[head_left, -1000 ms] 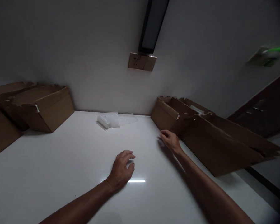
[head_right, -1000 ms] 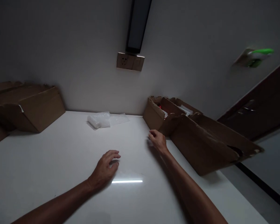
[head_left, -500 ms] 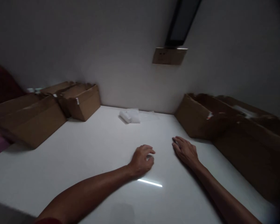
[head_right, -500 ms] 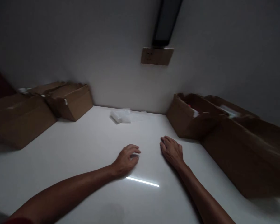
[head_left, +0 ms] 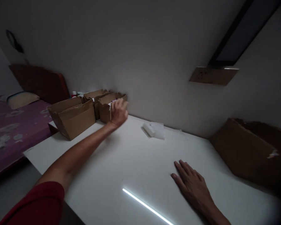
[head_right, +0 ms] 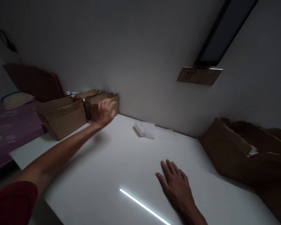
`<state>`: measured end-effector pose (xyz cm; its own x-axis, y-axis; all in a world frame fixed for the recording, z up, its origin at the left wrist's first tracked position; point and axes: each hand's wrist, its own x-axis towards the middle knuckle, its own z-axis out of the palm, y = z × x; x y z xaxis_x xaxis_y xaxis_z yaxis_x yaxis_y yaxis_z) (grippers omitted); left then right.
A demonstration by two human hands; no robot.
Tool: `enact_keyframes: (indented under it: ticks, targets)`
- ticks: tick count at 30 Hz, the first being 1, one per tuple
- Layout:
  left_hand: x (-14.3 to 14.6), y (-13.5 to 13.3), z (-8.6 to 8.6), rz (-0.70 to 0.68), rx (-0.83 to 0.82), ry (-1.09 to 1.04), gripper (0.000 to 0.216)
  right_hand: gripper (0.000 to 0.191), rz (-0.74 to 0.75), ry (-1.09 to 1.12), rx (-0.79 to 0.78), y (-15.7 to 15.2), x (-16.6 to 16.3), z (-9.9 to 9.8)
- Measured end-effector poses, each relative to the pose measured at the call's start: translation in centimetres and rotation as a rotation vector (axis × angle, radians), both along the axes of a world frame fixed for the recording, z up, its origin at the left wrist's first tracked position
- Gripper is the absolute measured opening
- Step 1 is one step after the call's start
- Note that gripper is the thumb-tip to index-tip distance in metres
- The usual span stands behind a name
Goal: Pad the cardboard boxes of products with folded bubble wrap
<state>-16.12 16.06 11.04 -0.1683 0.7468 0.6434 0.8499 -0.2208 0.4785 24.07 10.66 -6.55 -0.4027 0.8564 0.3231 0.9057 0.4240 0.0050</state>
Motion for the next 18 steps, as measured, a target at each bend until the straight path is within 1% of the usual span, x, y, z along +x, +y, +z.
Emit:
enact_keyframes:
  ticks: [1,2,4,7,10,12,14,16,18]
  targets:
    - [-2.0,0.7,0.9,0.066,0.012,0.002,0.049,0.058,-0.002,-0.001,-0.008,0.0,0.1,0.2]
    - [-3.5,1.2,1.4,0.116,0.009,0.005,0.050,0.058,0.000,-0.002,-0.014,0.0,0.1,0.4]
    - [-5.6,2.0,1.5,0.175,-0.026,0.004,0.051,0.058,0.011,-0.003,-0.025,-0.1,0.2,0.8]
    - [-6.3,2.3,0.6,0.195,-0.078,-0.003,0.049,0.056,0.014,-0.004,-0.032,-0.3,0.1,1.3]
    - [-5.4,1.3,0.0,0.160,-0.075,0.003,0.047,0.055,-0.002,0.002,-0.035,-0.5,-0.2,1.6]
    - [-4.6,-0.6,0.0,0.111,-0.063,0.011,0.045,0.055,-0.008,0.013,-0.034,-0.5,-0.3,1.7]
    - [-3.8,-3.6,0.1,0.051,-0.048,0.015,0.044,0.054,-0.013,0.031,-0.037,-0.5,-0.3,1.8]
    - [-3.2,-7.6,-0.2,-0.015,-0.030,0.016,0.042,0.053,-0.012,0.057,-0.039,-0.6,-0.4,1.8]
    - [-2.8,-12.2,-0.8,-0.081,-0.007,0.012,0.039,0.052,-0.011,0.090,-0.029,-0.9,-0.5,1.9]
